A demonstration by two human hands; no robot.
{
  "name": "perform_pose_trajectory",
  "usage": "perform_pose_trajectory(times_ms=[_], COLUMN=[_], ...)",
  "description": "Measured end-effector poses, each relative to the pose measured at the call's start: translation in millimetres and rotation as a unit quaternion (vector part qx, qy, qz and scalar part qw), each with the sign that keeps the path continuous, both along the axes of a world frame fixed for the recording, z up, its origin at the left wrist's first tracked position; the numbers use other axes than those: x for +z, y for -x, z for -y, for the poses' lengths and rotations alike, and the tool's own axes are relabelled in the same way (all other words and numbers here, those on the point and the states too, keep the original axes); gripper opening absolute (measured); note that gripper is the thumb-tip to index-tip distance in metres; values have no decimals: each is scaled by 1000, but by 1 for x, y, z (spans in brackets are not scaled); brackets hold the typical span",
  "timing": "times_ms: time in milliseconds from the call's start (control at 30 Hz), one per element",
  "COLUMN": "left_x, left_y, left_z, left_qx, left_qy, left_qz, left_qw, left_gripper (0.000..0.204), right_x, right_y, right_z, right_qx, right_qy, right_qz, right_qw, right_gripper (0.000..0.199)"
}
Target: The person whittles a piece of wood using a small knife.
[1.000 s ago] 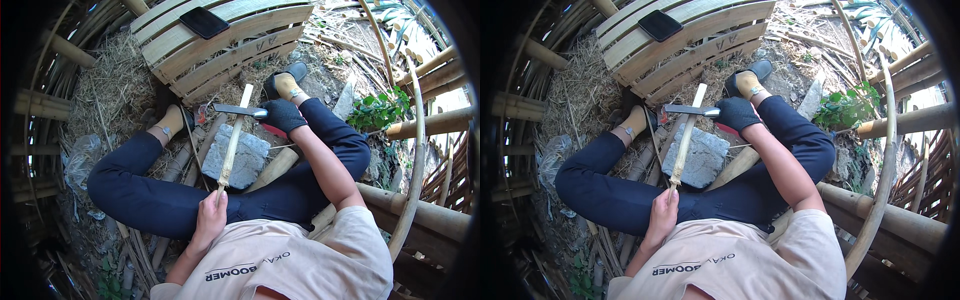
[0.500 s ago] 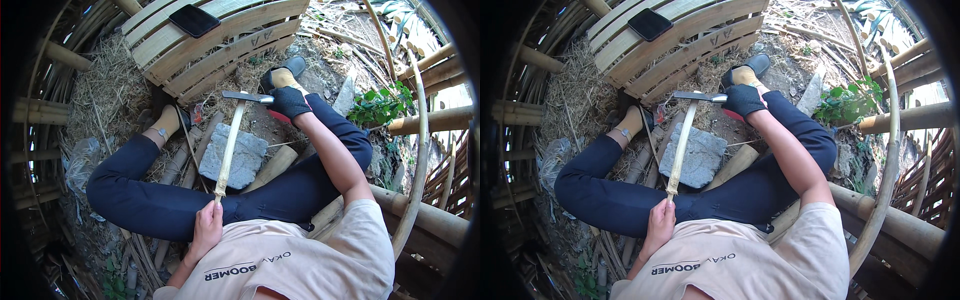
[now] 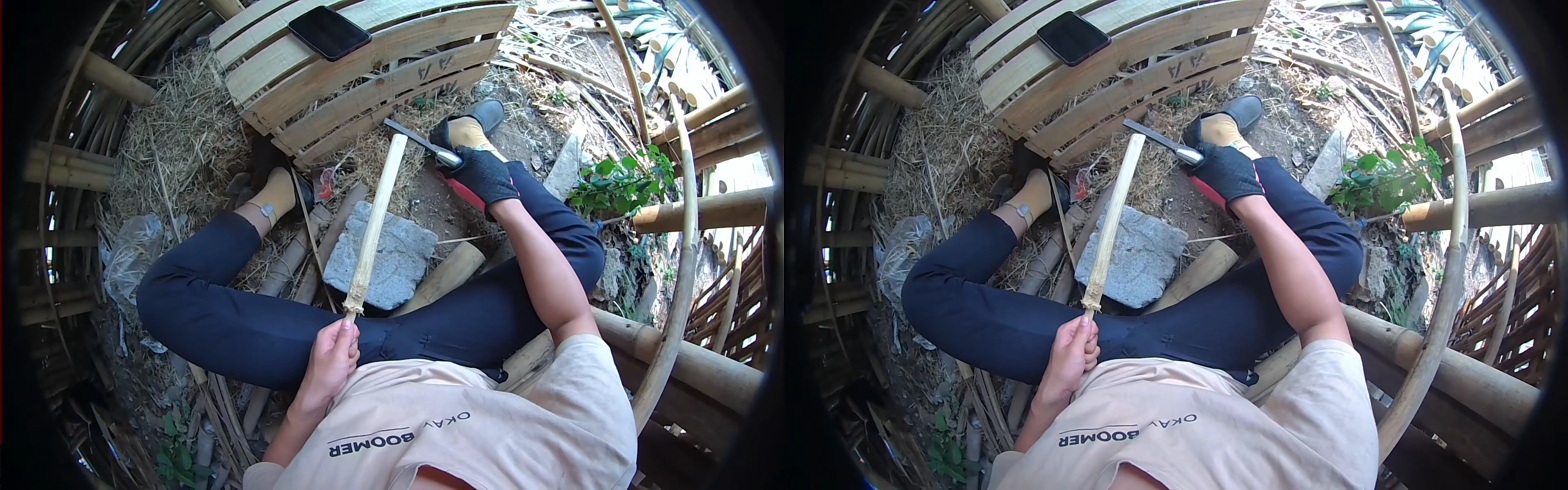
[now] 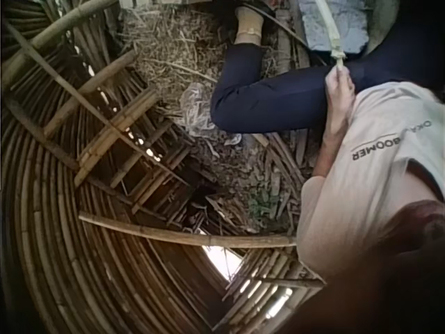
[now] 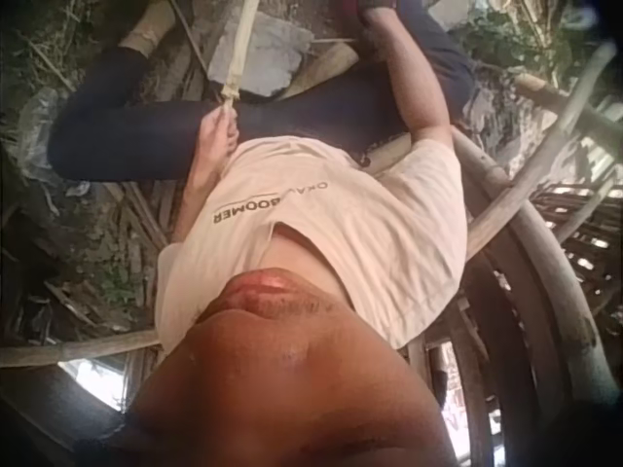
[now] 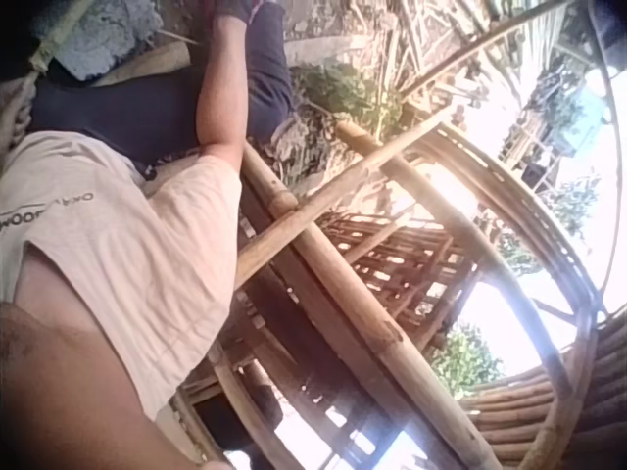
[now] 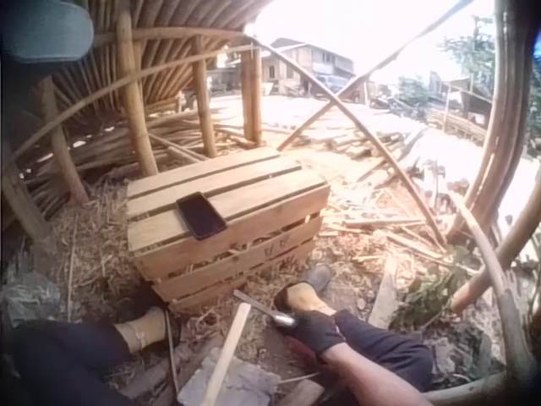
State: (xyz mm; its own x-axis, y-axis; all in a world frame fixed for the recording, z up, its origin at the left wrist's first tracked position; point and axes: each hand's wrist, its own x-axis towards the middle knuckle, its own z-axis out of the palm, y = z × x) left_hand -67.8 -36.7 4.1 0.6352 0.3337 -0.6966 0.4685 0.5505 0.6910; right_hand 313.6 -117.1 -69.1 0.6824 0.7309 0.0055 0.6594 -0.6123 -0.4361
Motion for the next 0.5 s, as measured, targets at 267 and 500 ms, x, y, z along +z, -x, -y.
perform_pose_trajectory(times_ms=[267,500], left_x=[-3,-16], left_y=[4,7], left_z=[-1,9], left_qx=[2,-66], left_qy=[23,-271], left_qz=[20,3], left_qw=[1000,960], left_gripper=[34,36], right_x=[7,26], right_y=[5,26], right_z=[1,-5], right_qx=[11,92], right_qy=[-89,67], right_qz=[-21,19], right_qw=[996,993], right_gripper=[34,32])
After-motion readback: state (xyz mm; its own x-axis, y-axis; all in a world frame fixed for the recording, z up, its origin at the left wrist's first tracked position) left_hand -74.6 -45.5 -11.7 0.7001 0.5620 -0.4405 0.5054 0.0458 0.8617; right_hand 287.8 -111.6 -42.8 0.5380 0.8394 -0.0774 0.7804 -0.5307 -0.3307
